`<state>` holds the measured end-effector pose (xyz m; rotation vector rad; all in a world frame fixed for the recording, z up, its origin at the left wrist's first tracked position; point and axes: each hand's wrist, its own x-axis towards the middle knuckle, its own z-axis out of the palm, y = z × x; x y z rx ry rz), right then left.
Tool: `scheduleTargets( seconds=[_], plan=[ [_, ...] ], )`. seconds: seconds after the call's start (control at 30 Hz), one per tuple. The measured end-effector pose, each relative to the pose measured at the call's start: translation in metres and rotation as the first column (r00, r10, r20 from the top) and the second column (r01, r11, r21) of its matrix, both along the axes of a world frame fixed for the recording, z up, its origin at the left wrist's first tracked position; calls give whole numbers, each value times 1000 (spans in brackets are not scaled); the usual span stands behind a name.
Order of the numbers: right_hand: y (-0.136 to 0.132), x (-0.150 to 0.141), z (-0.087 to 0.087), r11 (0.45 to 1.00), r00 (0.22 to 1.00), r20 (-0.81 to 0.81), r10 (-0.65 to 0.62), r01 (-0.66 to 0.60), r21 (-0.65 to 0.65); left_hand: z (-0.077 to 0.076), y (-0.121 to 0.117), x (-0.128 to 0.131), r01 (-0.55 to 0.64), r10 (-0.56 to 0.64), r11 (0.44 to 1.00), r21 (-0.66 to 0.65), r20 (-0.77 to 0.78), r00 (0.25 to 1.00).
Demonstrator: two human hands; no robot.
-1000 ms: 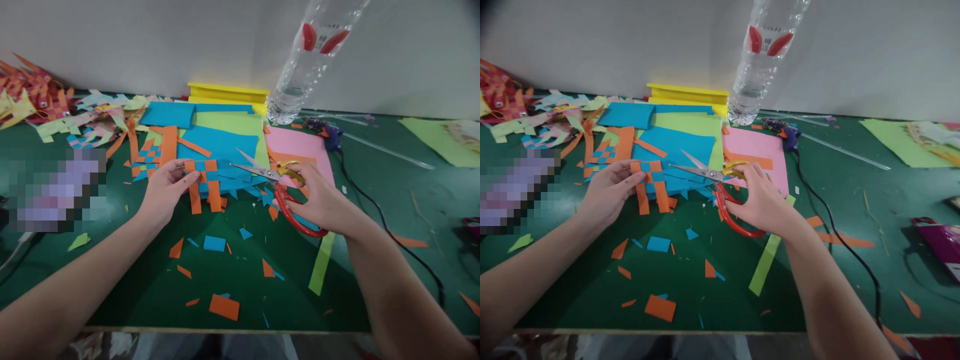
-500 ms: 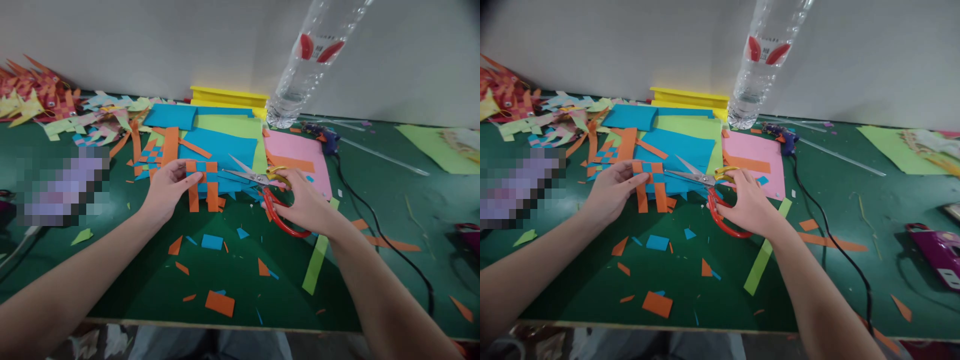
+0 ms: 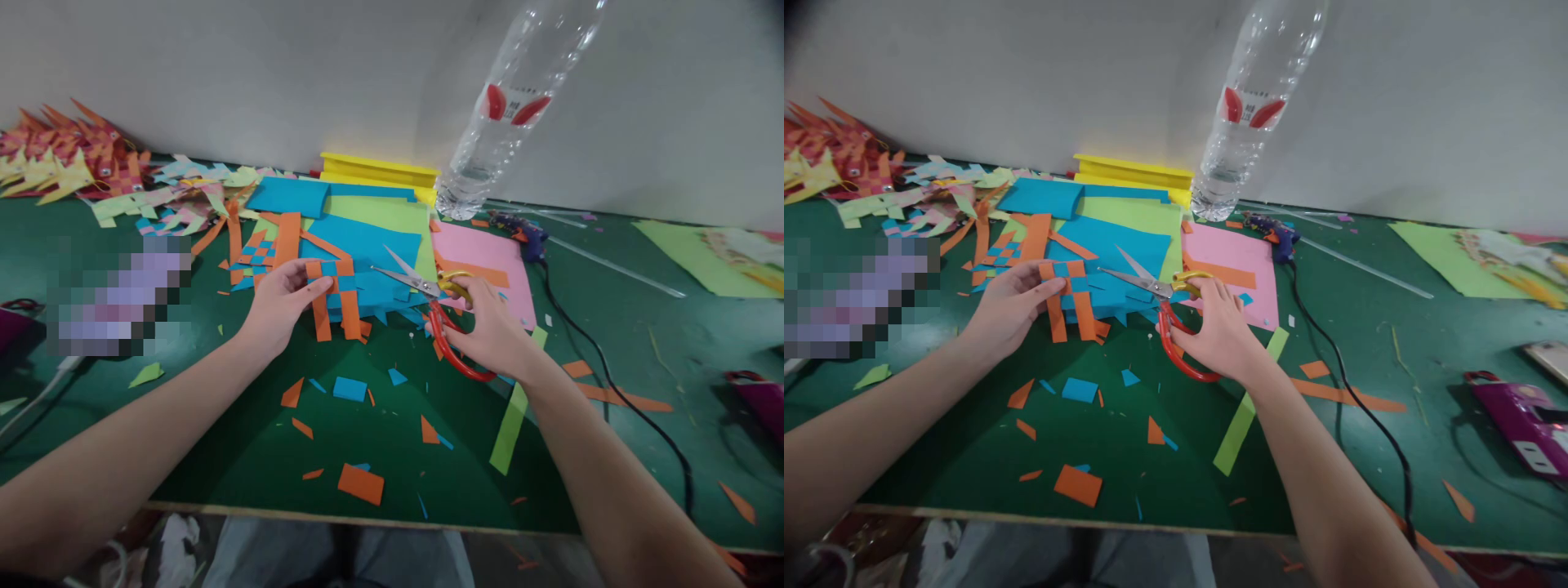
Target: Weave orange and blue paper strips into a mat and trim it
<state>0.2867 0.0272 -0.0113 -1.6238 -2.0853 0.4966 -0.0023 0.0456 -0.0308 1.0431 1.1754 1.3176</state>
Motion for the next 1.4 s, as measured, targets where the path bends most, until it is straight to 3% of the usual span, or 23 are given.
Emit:
scheduleTargets(
  seconds=[0.17,0.93,1.17,1.4],
  plan=[
    [-3,4,7,987,998,-34,61,-66,-146,-2,1,-2,-7,7,1000,-5,36,999],
    [-1,6,7,979,991,-130,42,-67,-194,-3,5,-7,-113,105,992,52,135,985],
    [3,12,10,983,981,-192,15,-50,-176,-2,2,-6,-35,29,999,35,149,988],
    [-3,0,14,959,969,-244,40,-106,-265,-4,-4,-2,51,-54,998,24,128,990]
  ],
)
